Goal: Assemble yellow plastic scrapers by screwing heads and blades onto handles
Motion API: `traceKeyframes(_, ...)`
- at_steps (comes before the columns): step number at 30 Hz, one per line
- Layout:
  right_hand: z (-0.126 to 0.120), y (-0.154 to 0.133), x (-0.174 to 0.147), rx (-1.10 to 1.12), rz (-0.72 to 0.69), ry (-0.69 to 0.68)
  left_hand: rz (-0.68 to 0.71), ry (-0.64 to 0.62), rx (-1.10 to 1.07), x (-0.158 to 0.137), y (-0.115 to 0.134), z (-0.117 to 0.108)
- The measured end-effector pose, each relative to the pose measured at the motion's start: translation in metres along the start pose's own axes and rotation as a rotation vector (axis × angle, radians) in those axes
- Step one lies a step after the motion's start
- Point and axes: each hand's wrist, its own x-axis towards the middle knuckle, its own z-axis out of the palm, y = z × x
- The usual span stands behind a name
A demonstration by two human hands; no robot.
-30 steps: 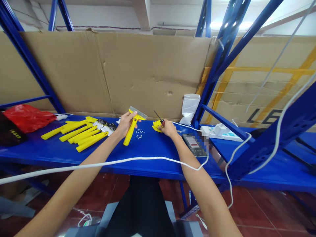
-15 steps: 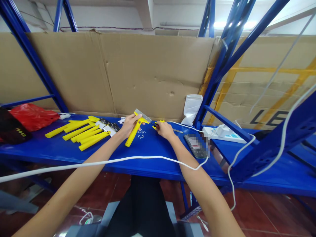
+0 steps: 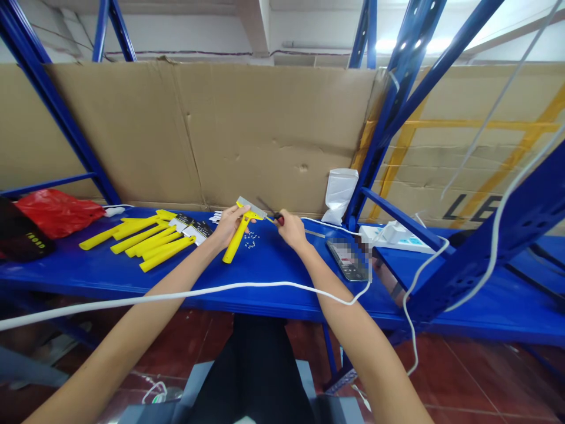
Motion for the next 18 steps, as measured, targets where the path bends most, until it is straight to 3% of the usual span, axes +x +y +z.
traceKeyframes(4,-0.007,-0.003,0.010,0.441,0.120,0.213,-0.076,0.024,-0.036,0.000,0.000,0.001)
traceKeyframes(8,-0.013,-0.005,0.016,0.782,0.236,0.306,-0.183,-0.007,-0.035,-0.002,-0.004,0.005)
traceKeyframes(12,-0.010,-0.008,0.016,0.977,0.309,0.305,-0.219,-0.032,-0.009,-0.004,-0.007,0.008)
traceKeyframes(18,-0.007,-0.017,0.011,1.074,0.350,0.203,-0.243,-0.046,0.012,-0.002,-0.012,0.005)
